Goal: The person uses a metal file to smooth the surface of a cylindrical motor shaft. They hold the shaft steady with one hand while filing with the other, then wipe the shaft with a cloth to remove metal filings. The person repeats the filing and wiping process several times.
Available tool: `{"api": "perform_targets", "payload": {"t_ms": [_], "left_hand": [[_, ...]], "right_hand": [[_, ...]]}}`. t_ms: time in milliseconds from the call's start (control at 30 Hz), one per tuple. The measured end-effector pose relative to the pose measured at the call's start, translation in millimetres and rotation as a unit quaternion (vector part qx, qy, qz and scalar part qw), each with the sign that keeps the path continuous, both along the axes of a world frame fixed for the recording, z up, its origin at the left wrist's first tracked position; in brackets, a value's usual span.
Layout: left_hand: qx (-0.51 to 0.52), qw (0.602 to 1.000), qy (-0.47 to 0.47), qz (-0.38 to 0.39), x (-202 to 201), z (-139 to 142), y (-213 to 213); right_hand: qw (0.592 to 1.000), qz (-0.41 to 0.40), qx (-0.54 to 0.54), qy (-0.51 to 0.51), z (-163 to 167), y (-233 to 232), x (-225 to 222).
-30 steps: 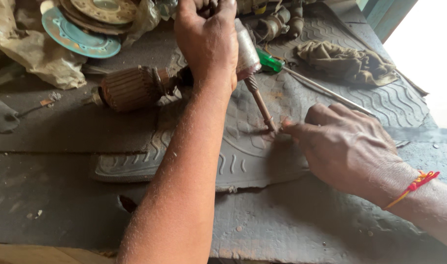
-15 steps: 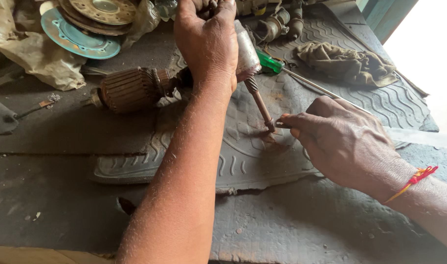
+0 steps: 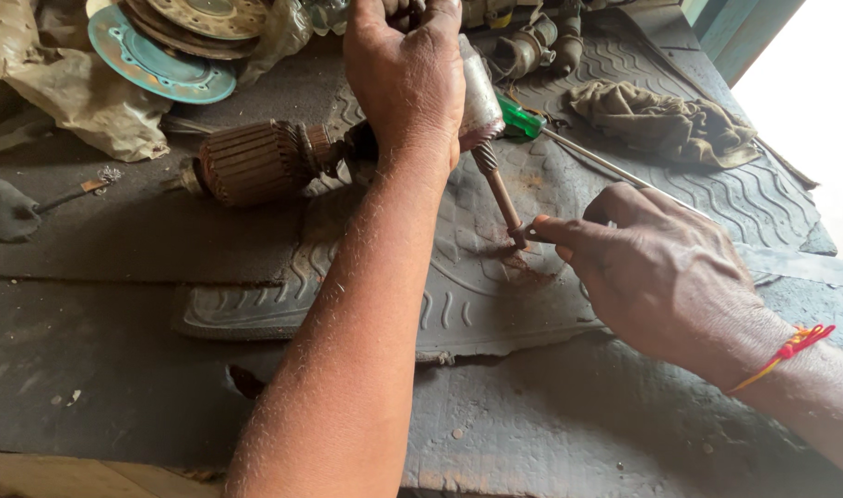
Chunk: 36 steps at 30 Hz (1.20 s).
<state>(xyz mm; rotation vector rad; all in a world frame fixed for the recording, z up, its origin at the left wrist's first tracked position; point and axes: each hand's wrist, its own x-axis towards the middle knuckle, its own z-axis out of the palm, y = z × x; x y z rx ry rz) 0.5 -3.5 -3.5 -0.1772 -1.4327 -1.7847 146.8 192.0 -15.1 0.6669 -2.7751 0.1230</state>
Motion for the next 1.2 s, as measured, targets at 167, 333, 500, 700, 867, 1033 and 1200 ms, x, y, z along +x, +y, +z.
{"api": "perform_targets", "payload": {"t_ms": [167,333,500,700,867,1033,1200], "left_hand": [[-0.009,0.999,0.025,0.018,-3,0,2],[0.036,0.999,0.012,-0.020,-5,2,1],[0.025,0.999,0.007,-0.024,-5,1,-1],[0.027,0.999,0.035,-0.020,-6,1,0],[0.021,1.000,0.016,-0.011,-6,1,-1],[0.028,0.999,0.014,-0.017,-6,1,1],[0.027,0.999,0.011,-0.013,-5,2,1]], "right_hand": [[0.994,0.001,0.112,-0.001,4,1,2],[0.998,-0.021,0.041,-0.033,11,3,-1],[1.000,0.001,0.011,-0.008,8,2,-2],[1.000,0.010,-0.029,-0.001,9,-2,1],[0.999,-0.037,-0.015,-0.028,14,-4,-1],[0.998,-0.036,-0.008,-0.047,12,-5,1],[1.000,0.008,-0.012,0.003,12,-5,0]]}}
